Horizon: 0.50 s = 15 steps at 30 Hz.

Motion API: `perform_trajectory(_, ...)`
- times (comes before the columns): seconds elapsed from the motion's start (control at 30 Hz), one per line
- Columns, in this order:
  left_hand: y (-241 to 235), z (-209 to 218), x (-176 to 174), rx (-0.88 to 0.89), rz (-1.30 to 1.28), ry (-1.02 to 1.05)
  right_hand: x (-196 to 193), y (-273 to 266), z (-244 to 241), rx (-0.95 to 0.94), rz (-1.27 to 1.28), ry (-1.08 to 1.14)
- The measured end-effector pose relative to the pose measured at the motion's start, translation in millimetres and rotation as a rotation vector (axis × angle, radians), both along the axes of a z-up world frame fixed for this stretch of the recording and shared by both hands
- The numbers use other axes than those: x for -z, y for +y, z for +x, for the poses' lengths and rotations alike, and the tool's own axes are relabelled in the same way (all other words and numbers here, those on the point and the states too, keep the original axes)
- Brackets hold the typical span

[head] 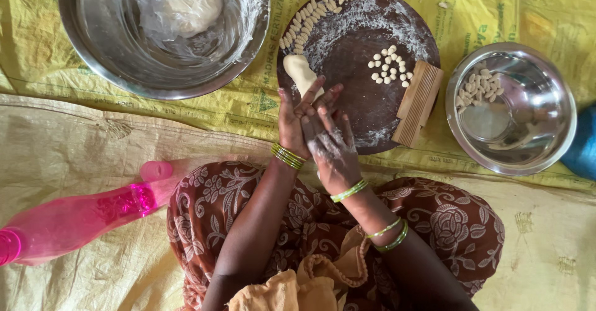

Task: The person sits on the floor and repeatedly pinches small pieces of dough from a larger lump, rolls them into balls between their palms, and places them on a wooden board. The person also transfers some finished dough balls into a metal bowl.

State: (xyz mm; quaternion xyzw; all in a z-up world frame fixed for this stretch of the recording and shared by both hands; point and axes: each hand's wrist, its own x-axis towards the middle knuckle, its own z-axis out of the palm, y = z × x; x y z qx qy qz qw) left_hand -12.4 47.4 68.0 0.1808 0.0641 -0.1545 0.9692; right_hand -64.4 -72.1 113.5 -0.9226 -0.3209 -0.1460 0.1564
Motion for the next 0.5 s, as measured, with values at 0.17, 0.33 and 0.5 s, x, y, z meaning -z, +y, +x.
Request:
perform_trajectory(0.17, 3, 0, 5, -0.044, 0.306, -0.038, 12, -6, -3, -0.069, 0.146, 0.084)
perform_trajectory(0.33, 19, 2, 15, -0.039, 0.213, -0.085, 6, -13, -20, -0.195, 0.090, 0.193)
perform_trajectory(0.5, -8, -7, 17, 0.083, -0.017, -0.090, 3, -11, -5, -0.112, 0.123, 0.171)
